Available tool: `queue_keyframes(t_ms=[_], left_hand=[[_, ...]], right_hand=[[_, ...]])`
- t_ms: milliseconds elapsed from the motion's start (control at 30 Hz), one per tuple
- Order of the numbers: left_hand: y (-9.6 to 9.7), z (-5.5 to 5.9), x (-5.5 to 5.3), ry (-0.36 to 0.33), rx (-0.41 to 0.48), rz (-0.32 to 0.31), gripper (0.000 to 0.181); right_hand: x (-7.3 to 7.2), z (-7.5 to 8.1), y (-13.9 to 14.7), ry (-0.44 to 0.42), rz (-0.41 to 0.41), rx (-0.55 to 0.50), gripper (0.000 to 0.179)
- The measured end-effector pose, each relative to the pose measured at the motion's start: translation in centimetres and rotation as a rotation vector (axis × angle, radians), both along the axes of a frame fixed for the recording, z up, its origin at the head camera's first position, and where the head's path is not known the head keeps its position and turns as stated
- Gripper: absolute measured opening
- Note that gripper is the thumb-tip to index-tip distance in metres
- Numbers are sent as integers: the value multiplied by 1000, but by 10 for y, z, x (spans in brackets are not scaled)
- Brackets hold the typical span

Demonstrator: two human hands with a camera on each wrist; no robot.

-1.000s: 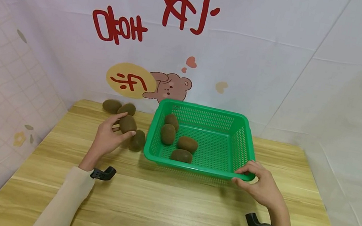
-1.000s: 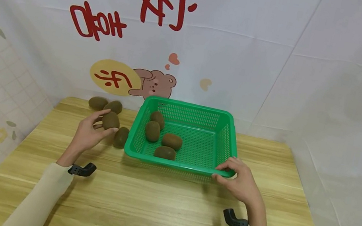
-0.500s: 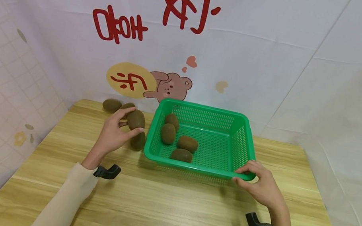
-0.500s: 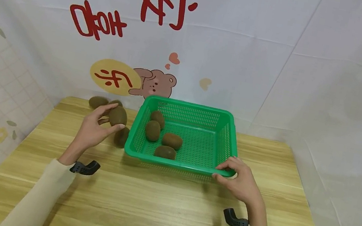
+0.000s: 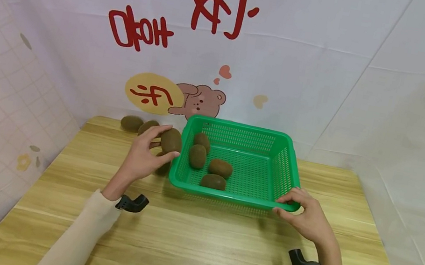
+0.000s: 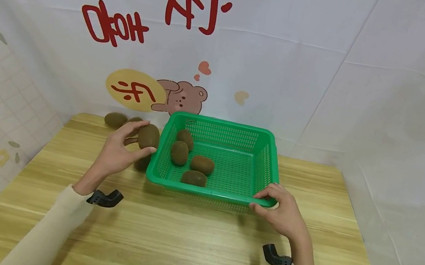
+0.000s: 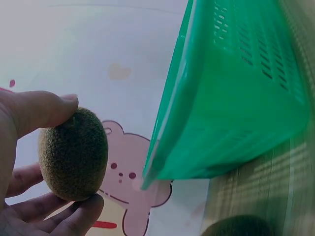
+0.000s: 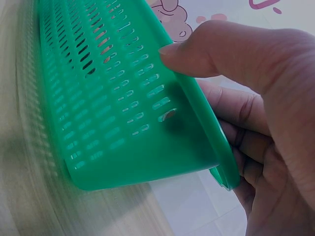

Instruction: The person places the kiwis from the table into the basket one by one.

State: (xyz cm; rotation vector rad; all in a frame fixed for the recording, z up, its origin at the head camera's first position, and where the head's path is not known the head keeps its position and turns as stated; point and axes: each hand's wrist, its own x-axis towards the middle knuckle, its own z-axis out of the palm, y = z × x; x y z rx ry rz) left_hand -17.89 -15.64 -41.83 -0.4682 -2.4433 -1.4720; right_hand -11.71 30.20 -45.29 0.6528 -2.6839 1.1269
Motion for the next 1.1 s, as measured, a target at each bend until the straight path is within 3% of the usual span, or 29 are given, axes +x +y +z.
queue_keyframes(t_ms=[600, 1100], left_hand=[[29, 3, 6, 37, 12, -135, 70], [48, 5, 8, 24, -40, -157, 70]], right_hand=[[1, 4, -1, -15, -2, -4, 25], [1, 2, -1, -8, 7, -14, 25]])
